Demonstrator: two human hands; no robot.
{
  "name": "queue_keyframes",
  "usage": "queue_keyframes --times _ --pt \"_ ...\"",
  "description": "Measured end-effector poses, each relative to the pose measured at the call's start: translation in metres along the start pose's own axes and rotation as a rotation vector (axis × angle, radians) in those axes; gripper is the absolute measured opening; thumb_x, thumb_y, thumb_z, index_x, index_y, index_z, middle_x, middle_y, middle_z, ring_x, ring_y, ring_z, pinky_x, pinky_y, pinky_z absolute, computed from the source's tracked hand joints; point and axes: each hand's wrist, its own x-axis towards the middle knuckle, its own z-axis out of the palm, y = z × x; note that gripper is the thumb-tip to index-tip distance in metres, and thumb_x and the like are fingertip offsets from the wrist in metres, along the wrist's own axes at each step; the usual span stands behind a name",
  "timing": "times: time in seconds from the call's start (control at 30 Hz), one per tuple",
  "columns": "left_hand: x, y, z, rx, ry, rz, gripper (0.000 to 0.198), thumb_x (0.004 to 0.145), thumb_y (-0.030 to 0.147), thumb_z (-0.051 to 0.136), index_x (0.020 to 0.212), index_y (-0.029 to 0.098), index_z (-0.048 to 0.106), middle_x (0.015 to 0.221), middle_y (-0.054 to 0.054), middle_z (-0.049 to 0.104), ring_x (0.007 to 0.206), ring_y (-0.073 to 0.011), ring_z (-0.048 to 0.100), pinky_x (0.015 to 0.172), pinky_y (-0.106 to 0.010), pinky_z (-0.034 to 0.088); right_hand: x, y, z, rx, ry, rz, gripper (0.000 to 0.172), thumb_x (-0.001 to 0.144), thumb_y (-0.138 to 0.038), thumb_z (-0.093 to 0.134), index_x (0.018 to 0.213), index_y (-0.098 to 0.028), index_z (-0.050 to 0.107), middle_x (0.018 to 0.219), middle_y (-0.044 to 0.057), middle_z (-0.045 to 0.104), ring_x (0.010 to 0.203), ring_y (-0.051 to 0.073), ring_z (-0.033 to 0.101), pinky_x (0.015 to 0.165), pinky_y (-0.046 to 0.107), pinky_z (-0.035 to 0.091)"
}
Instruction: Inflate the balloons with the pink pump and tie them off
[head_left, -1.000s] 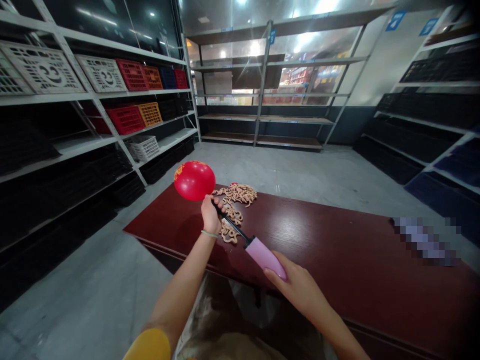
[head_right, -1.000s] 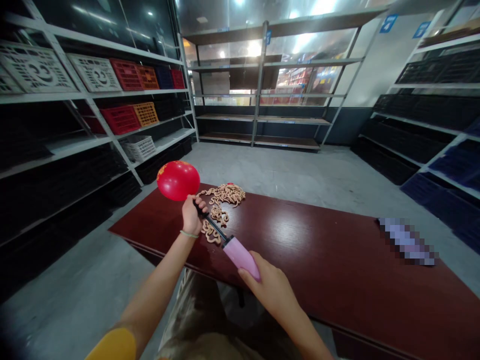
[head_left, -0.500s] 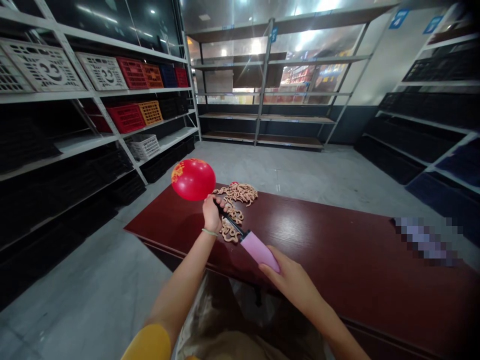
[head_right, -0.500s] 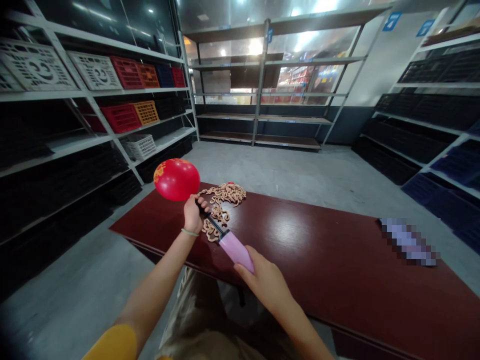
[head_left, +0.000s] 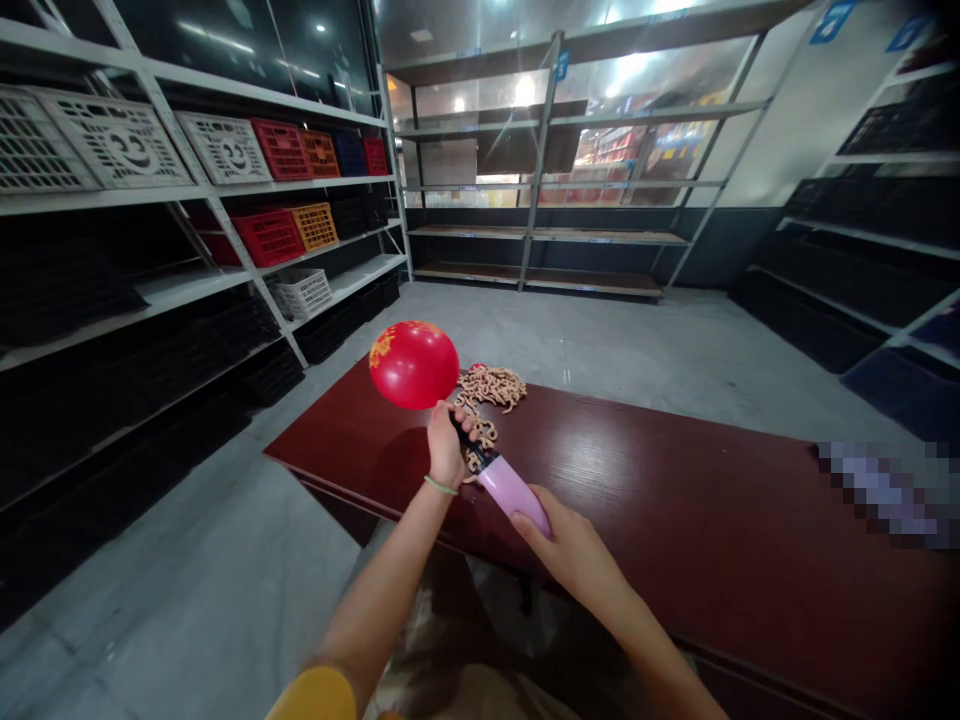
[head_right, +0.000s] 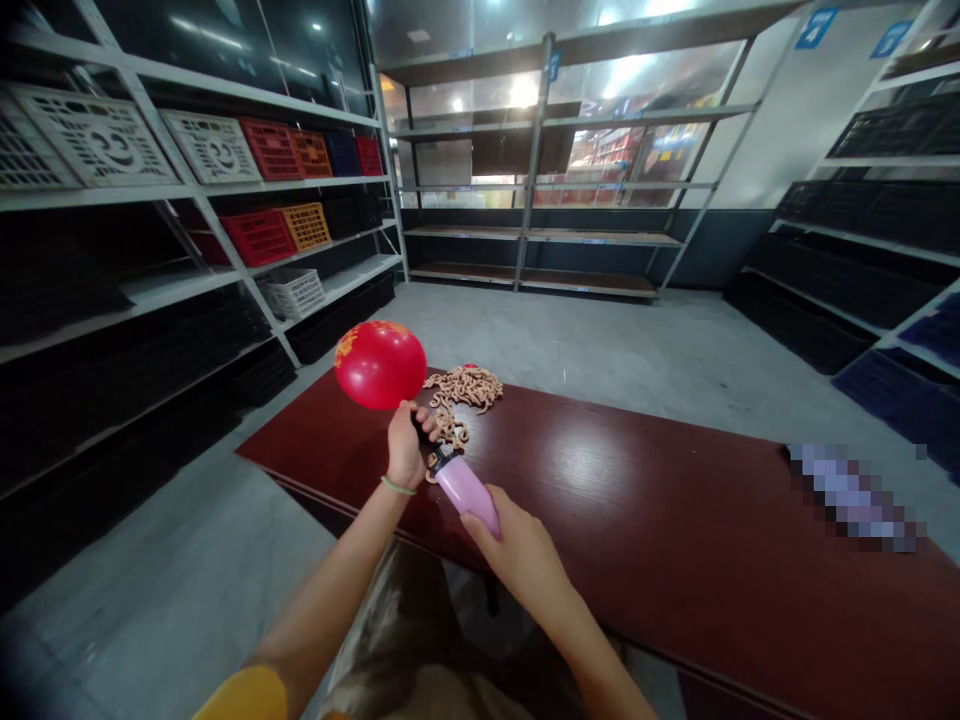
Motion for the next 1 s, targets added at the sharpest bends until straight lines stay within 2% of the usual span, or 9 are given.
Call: queue_keyframes --times 0.1,0.17,0.4,0.53,0.63,0.77,0.9,1.0 --pt "-0.007 -0.012 -0.002 0.030 -0.018 -0.057 0.019 0.090 0.029 0.052 0.076 0.020 0.043 0.063 0.005 0.039 0.045 -0.0075 0.038 0.039 -0.020 0.032 0.004 -0.003 0.005 0.021 0.000 0.015 0.047 0.092 -0.051 0.044 0.127 -0.022 0.055 0.111 0.010 0.071 0.102 0.031 0.067 0.081 0.037 0.048" --pt "-0.004 -0.010 -0.005 0.049 -0.003 -0.057 0.017 0.090 0.026 0.050 0.076 0.020 0.042 0.062 0.005 0.038 0.044 -0.0081 0.039 0.038 -0.020 0.032 0.000 0.000 0.005 0.049 -0.001 -0.007 0.047 0.091 -0.051 0.046 0.127 -0.022 0.055 0.111 0.009 0.071 0.101 0.030 0.068 0.081 0.036 0.048" --pt "0.030 0.027 -0.012 0.069 0.035 0.042 0.013 0.088 0.020 0.050 0.077 0.020 0.042 0.060 0.006 0.036 0.044 -0.0073 0.038 0.039 -0.019 0.031 -0.029 0.024 -0.008 0.094 -0.050 -0.042 0.049 0.089 -0.052 0.049 0.129 -0.024 0.056 0.121 0.009 0.068 0.106 0.029 0.066 0.087 0.038 0.049" --pt "0.039 0.036 -0.013 0.054 0.079 0.053 0.015 0.091 0.025 0.048 0.078 0.020 0.042 0.060 0.006 0.036 0.043 -0.0068 0.036 0.038 -0.018 0.029 -0.035 0.032 -0.010 0.053 -0.042 -0.032 0.053 0.089 -0.054 0.048 0.132 -0.024 0.056 0.130 0.010 0.064 0.113 0.031 0.063 0.092 0.040 0.048" --pt "0.034 0.029 -0.011 0.020 0.080 0.057 0.019 0.092 0.029 0.050 0.077 0.020 0.042 0.061 0.006 0.035 0.043 -0.0065 0.036 0.038 -0.018 0.028 -0.029 0.029 -0.009 0.008 -0.041 -0.011 0.053 0.089 -0.056 0.046 0.130 -0.023 0.057 0.125 0.011 0.067 0.109 0.033 0.065 0.087 0.040 0.050" --pt "0.013 0.005 -0.004 0.014 0.042 0.022 0.018 0.090 0.029 0.053 0.078 0.020 0.042 0.062 0.005 0.036 0.044 -0.0071 0.037 0.038 -0.019 0.029 -0.011 0.018 -0.006 0.032 -0.020 -0.023 0.050 0.091 -0.054 0.044 0.127 -0.023 0.057 0.110 0.010 0.072 0.099 0.031 0.069 0.082 0.037 0.049" --pt "-0.005 -0.020 0.000 0.024 -0.018 -0.049 0.021 0.089 0.032 0.054 0.077 0.020 0.043 0.062 0.005 0.036 0.044 -0.0071 0.037 0.039 -0.019 0.030 0.004 0.009 0.000 0.043 -0.006 -0.003 0.046 0.092 -0.052 0.044 0.125 -0.022 0.056 0.109 0.010 0.071 0.098 0.030 0.068 0.081 0.037 0.048" --pt "-0.005 -0.024 -0.003 0.018 -0.030 -0.098 0.022 0.089 0.032 0.055 0.077 0.020 0.041 0.063 0.005 0.037 0.045 -0.0074 0.037 0.039 -0.019 0.030 0.002 0.010 0.003 0.083 -0.015 -0.003 0.045 0.092 -0.051 0.044 0.125 -0.022 0.055 0.108 0.009 0.071 0.097 0.029 0.068 0.081 0.037 0.048"
